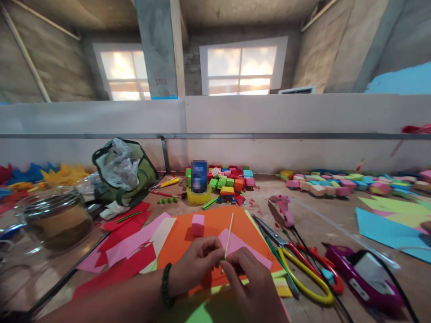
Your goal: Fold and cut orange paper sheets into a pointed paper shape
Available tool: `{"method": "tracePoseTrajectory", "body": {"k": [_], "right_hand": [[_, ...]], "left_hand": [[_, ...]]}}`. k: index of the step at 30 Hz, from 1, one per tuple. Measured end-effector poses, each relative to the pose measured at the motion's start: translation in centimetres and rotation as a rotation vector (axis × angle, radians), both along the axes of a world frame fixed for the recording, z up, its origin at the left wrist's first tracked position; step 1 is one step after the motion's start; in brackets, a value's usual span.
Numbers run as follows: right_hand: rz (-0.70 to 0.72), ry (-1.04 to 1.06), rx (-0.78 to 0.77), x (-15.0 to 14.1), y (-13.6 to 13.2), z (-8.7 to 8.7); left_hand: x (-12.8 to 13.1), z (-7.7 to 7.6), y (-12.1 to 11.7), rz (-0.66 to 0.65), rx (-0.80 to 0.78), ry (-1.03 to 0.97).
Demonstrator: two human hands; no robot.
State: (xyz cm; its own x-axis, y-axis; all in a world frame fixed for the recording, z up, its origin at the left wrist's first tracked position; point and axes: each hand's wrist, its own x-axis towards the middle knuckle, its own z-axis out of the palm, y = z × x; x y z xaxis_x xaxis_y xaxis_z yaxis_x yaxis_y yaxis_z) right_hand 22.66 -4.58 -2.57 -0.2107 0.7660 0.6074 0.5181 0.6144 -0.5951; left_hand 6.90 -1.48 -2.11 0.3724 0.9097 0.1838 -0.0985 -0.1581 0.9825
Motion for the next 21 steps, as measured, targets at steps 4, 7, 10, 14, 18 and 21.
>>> {"method": "tracePoseTrajectory", "body": {"k": [4,7,10,14,18,21], "right_hand": [[0.011,-0.072,0.022,0.05,0.09,-0.22],[0.002,-0.094,0.017,-0.01,-0.03,-0.10],[0.008,-0.108,0.036,0.09,-0.08,0.05],[0.021,-0.135,0.094,0.45,0.10,-0.05],[0.014,-0.148,0.118,0.53,0.20,-0.17],[-0.019,-0.114,0.137,0.43,0.16,-0.06]], "left_hand": [[0.01,0.03,0.04,-0.041,-0.048,-0.010],[-0.03,0.15,-0.03,-0.046,-0.040,-0.003],[-0.07,0.31,-0.22,-0.002,0.033,0.030],[-0.07,0.30,-0.41,0.038,0.082,0.046],[-0.06,0.27,-0.38,-0.016,-0.009,-0.004],[-0.06,0.58,-0.41,-0.039,-0.069,-0.047]]}}
